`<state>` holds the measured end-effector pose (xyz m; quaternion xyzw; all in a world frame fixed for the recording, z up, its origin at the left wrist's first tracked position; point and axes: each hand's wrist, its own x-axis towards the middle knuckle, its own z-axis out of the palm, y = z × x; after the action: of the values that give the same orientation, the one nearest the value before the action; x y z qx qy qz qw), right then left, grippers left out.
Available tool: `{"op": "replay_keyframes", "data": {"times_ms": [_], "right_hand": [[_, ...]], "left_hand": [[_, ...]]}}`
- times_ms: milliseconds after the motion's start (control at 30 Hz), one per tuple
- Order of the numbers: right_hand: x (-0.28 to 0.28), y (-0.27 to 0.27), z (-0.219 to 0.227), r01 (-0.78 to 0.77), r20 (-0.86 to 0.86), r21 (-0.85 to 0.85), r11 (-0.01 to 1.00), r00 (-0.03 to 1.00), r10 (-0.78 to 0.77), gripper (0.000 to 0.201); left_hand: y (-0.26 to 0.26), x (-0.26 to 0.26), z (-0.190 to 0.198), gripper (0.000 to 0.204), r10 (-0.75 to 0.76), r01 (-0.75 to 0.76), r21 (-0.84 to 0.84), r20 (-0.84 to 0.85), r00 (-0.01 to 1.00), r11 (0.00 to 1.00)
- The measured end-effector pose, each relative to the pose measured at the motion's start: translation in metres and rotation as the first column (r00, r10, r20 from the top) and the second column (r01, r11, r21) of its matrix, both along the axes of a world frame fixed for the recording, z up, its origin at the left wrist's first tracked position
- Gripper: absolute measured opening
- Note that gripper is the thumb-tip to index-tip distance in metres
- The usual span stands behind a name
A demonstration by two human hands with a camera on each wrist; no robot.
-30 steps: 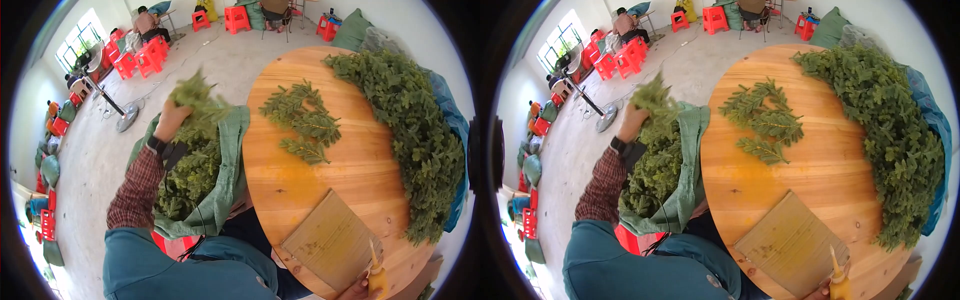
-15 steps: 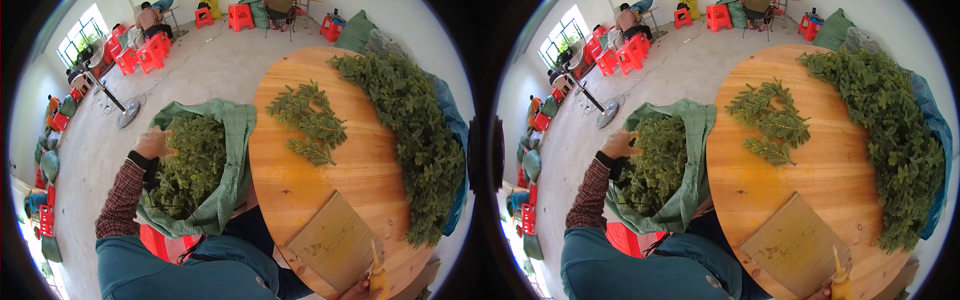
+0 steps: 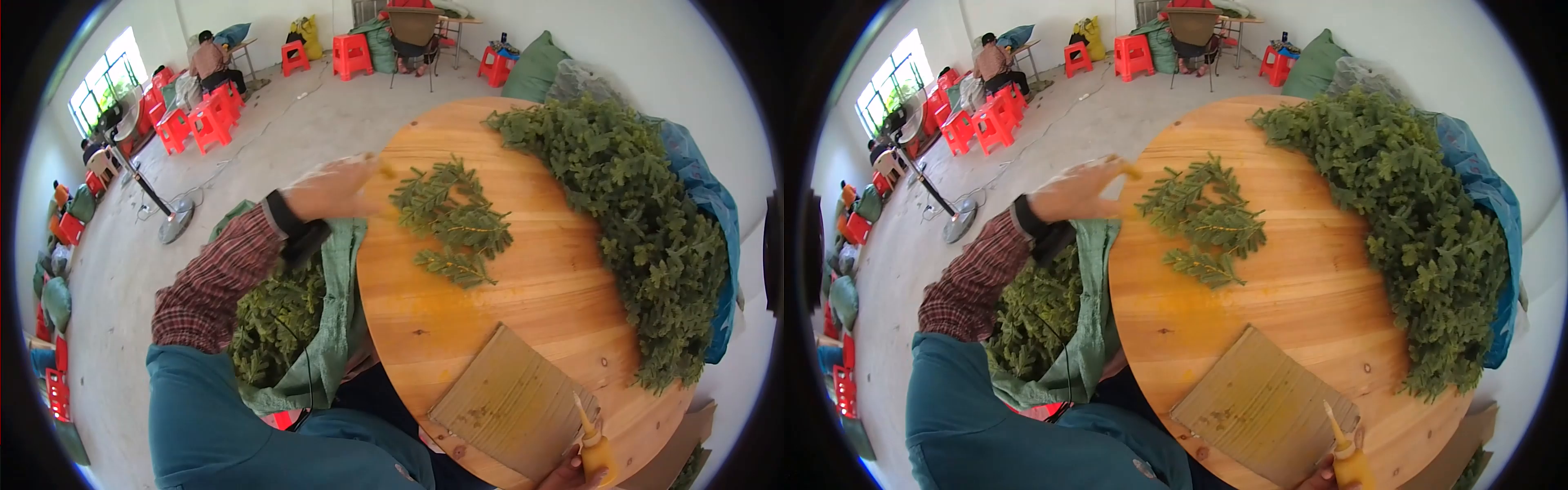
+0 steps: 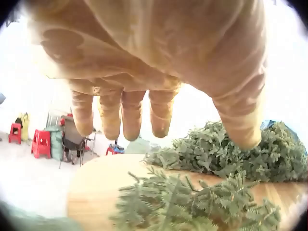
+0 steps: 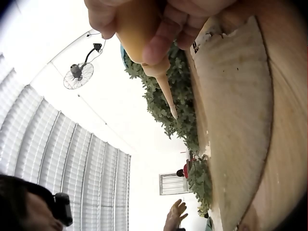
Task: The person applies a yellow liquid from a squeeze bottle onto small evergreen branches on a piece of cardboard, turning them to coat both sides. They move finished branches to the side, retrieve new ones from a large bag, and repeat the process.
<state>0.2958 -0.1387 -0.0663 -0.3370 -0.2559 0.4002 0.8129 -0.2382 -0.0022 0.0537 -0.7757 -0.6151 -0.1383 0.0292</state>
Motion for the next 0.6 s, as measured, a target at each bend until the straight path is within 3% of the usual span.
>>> {"op": "replay_keyframes", "data": {"times_ms": [67,100,167,200,300,333,400,433,500,533,600], "right_hand": [[0.007,-0.003,-0.008,-0.039,-0.006,0.011,0.999,0.999,0.039,0.048],[0.01,-0.003,-0.009,-0.055,-0.006,0.018,0.998,0.998,0.055,0.048],[0.006,-0.003,-0.002,-0.038,-0.005,0.012,0.999,0.999,0.038,0.047],[0.002,-0.003,0.001,-0.037,-0.008,-0.01,0.999,0.999,0.037,0.046],[0.003,-0.003,0.001,-0.045,-0.021,-0.016,0.999,0.999,0.045,0.045],[0.005,-0.004,-0.002,-0.067,-0.031,-0.008,0.998,0.997,0.066,0.045],[0.009,-0.005,-0.002,-0.074,-0.042,-0.006,0.997,0.996,0.074,0.045],[0.008,-0.005,-0.002,-0.078,-0.038,0.001,0.997,0.996,0.078,0.046],[0.005,-0.004,0.0,-0.088,-0.034,0.01,0.996,0.996,0.088,0.047],[0.003,-0.004,0.001,-0.08,-0.039,0.003,0.997,0.996,0.08,0.047],[0.0,-0.003,0.006,-0.088,-0.017,0.006,0.996,0.996,0.088,0.049]], "left_hand": [[0.051,0.004,-0.017,0.091,0.085,-0.082,-0.07,0.03,0.996,0.994],[0.074,0.008,-0.02,0.091,0.072,-0.07,-0.055,0.035,0.997,0.996],[0.111,0.022,-0.02,0.11,0.047,-0.003,-0.233,0.185,0.982,0.973],[0.126,0.027,-0.027,0.11,0.03,0.013,-0.221,0.189,0.982,0.975],[0.164,0.039,-0.046,0.121,-0.166,0.324,-0.456,0.352,0.921,0.829],[0.162,0.048,-0.043,0.121,-0.176,0.334,-0.451,0.356,0.918,0.828],[0.137,0.074,-0.033,0.126,-0.29,0.44,-0.618,0.332,0.897,0.652],[0.122,0.085,-0.033,0.126,-0.3,0.446,-0.621,0.332,0.894,0.645],[0.092,0.1,-0.038,0.117,-0.335,0.284,-0.526,0.0,0.942,0.801],[0.087,0.105,-0.04,0.117,-0.342,0.288,-0.533,-0.002,0.94,0.795],[0.079,0.111,-0.042,0.094,-0.28,0.292,-0.447,0.095,0.955,0.845]]}}
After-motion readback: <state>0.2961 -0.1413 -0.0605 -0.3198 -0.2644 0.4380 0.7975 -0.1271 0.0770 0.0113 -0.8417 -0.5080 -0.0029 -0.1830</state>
